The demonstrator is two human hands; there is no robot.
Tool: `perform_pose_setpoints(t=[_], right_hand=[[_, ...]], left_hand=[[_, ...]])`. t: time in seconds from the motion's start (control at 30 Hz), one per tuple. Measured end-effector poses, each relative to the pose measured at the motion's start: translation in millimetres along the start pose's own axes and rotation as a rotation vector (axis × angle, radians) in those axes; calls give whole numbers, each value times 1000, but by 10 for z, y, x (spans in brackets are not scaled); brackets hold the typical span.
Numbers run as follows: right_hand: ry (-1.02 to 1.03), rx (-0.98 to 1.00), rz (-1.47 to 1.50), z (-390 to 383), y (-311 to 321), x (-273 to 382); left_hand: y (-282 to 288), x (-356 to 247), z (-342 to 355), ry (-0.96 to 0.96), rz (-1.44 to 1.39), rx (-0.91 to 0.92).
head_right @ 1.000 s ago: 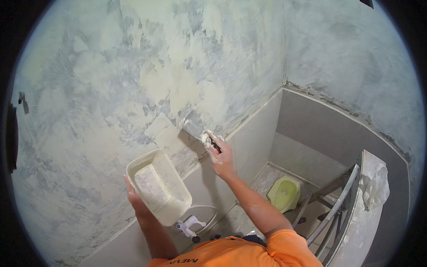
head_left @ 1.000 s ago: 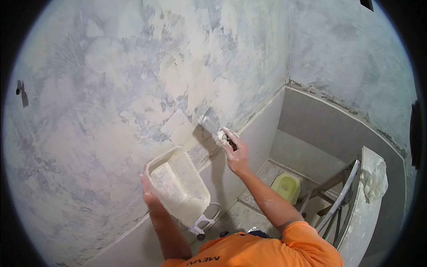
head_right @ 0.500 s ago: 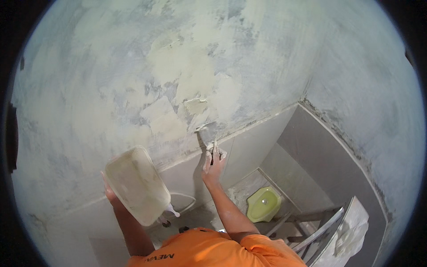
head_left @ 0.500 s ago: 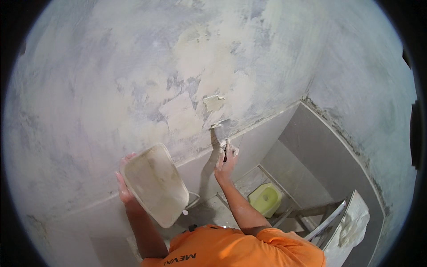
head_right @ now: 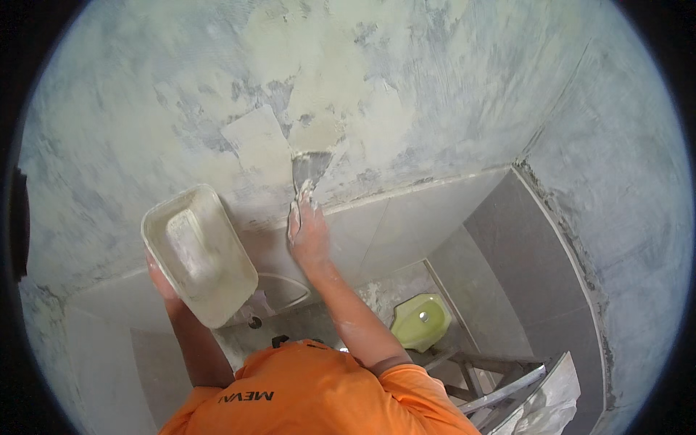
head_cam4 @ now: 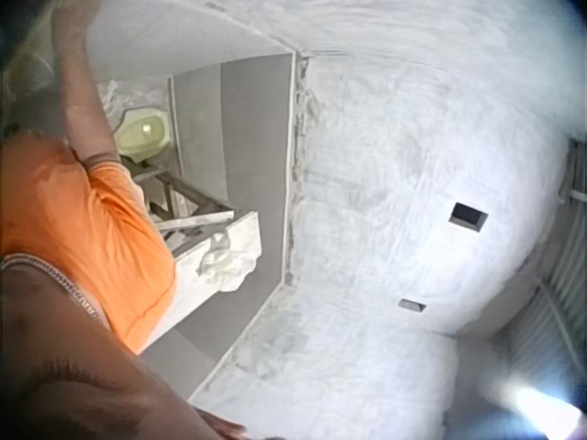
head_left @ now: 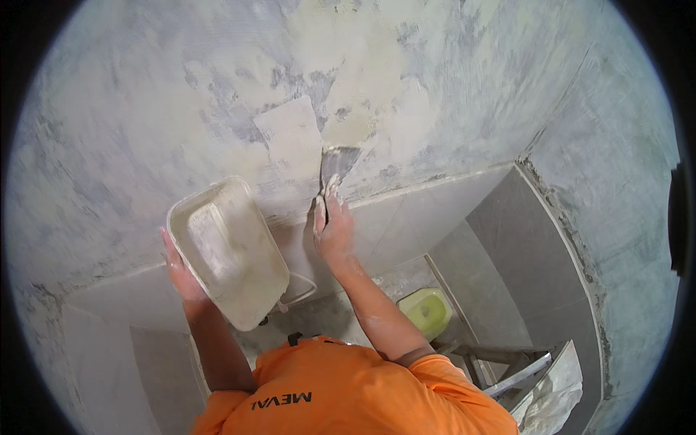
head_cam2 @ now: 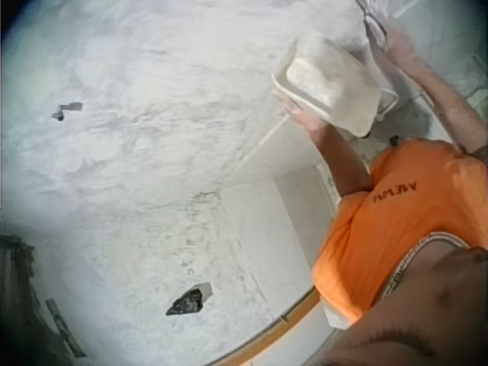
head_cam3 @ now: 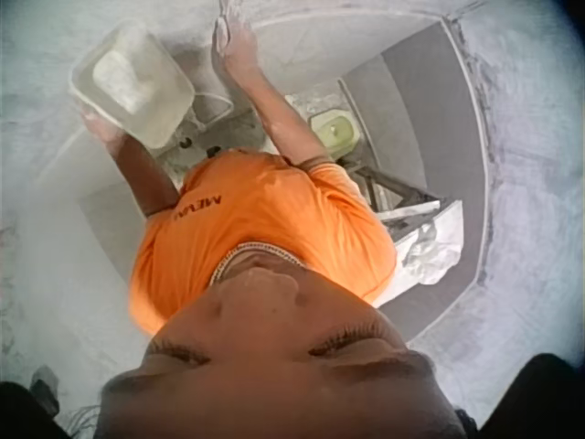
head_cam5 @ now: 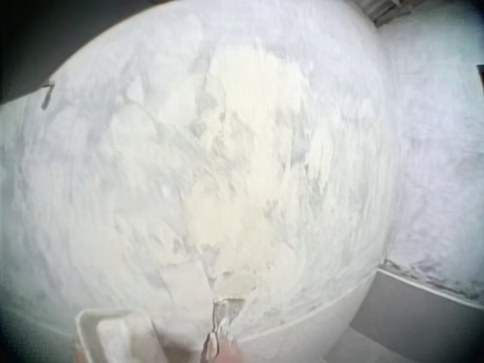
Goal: The person applies plaster to a bathroom wall using a putty knife, then mixes more plaster in a small plastic container by adding water from a faucet and stirring with the knife.
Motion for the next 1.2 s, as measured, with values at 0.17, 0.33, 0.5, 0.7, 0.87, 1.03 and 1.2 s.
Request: perform_pose_setpoints(t=[0.17,0.33,0.5,0.7,0.87,1.03,1.2], right_hand=[[25,106,33,-489,-65,-281],[35,-57,-11,-47,381,9],[-99,13,-34,570,537,405],[-143,219,-78,-185,-166,-136],[-74,241,-5,-598,-85,-318],[65,79,-102,210,530,217],[-49,108,-126,614,408,415]], left_hand=[[125,39,-44,26,-36,18],[34,-34,-106,29,-174,-102],[373,55,-214,-45,27,-127],[472,98,-234,-100,68,-131],[270,54,-178,-16,-113,-366],[42,-31,-165,58,-49,-391],[427,34,-223,-36,-54,-176]])
Point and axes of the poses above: each hand's wrist, its own z-axis towards the middle knuckle, its own y-axis out of the back of the hand, x = y × z, the point moved 4 cm from there along z, towards the middle knuckle, and after that the axes turned 13 degrees about x, right-handed, at the moved point
